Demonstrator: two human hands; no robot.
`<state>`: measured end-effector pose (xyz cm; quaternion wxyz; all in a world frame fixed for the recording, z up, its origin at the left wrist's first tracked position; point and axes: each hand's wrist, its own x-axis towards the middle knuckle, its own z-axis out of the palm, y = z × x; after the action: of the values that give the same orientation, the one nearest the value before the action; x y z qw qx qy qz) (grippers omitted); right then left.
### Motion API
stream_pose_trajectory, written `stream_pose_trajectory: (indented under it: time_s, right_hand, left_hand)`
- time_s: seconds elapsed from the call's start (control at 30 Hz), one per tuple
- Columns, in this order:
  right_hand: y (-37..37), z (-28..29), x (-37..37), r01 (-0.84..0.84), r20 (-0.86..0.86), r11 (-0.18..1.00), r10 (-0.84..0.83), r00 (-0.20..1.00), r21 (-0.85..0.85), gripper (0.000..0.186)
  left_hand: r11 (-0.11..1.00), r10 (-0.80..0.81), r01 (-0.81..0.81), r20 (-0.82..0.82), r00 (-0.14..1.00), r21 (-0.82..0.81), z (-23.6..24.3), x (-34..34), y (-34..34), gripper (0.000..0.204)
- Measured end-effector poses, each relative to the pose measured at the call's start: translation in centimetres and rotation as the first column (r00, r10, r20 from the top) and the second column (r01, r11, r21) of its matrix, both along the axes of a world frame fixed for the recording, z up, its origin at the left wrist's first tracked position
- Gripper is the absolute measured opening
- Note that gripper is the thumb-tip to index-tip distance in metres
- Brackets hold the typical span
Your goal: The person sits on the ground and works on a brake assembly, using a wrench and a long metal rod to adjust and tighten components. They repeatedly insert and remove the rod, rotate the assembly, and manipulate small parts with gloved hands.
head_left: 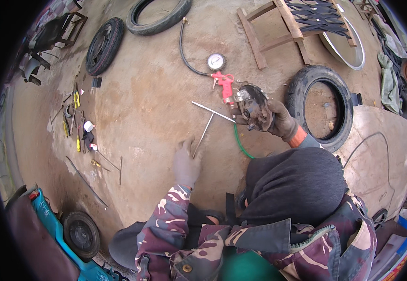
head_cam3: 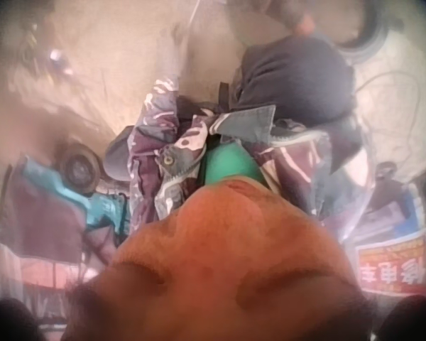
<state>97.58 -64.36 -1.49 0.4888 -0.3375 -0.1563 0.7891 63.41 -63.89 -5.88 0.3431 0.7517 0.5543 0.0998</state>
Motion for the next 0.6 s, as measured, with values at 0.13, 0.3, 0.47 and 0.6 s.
stream_pose_trajectory:
  time_s: [0.13,0.3,0.47,0.6]
  right_hand:
    - [-0.4,1.5,-2.6,-0.074,0.118,0.996,0.069,0.991,0.04,0.095]
    - [-0.9,3.3,-4.9,-0.145,0.082,0.989,0.146,0.986,-0.016,0.096]
    - [-1.3,4.5,-5.5,-0.052,0.273,0.992,0.019,0.962,0.113,0.094]
    - [-1.1,4.3,-5.5,-0.025,0.088,0.998,0.019,0.996,0.063,0.091]
  left_hand:
    - [0.997,-0.074,0.075,0.401,0.913,0.014,4.8,3.9,4.2,0.055]
    - [0.982,-0.188,0.177,0.407,0.894,0.065,7.3,6.8,6.2,0.052]
    - [0.984,-0.067,0.119,0.347,0.935,-0.129,7.6,7.1,5.3,0.047]
    - [0.995,-0.1,0.085,0.348,0.932,0.059,7.8,7.3,5.1,0.044]
